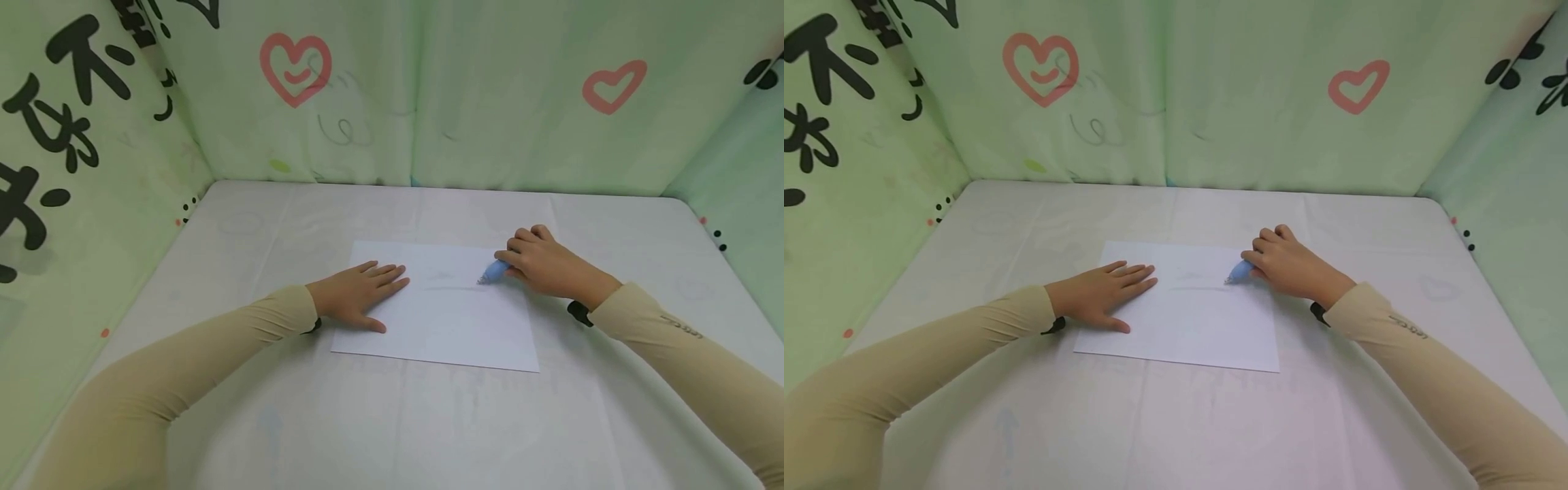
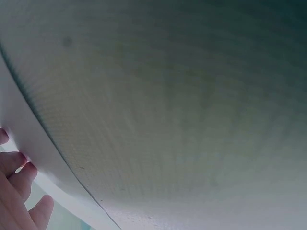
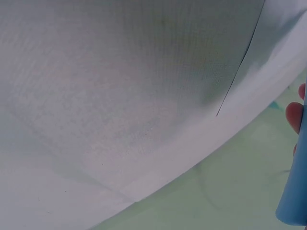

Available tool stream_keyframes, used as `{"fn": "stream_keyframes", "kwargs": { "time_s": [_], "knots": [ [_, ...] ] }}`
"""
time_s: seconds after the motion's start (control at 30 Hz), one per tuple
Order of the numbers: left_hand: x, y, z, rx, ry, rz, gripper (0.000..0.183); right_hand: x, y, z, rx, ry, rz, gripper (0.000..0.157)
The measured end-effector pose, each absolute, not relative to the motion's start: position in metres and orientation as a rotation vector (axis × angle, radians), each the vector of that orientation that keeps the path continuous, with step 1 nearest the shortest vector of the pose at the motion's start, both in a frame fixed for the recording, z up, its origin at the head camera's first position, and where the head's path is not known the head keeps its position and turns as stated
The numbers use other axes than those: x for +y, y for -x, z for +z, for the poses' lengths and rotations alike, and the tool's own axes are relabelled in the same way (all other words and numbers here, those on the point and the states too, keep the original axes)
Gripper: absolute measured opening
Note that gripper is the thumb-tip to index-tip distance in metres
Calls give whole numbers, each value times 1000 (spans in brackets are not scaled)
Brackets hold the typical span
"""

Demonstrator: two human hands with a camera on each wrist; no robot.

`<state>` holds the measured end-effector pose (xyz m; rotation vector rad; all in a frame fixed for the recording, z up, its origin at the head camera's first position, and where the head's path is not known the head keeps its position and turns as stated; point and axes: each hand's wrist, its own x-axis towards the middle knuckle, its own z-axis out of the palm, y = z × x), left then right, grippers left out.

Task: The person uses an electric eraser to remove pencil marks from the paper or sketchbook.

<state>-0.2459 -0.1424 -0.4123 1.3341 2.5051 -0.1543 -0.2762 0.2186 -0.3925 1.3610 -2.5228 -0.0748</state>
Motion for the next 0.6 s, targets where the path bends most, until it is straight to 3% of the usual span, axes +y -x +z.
{"fn": "stream_keyframes", "kwargs": {
  "time_s": [0.6],
  "knots": [
    [-142,246,-415,2517,-1349,-162,90,227,270,-392,-2445,-1355,94,29]
  ]
}}
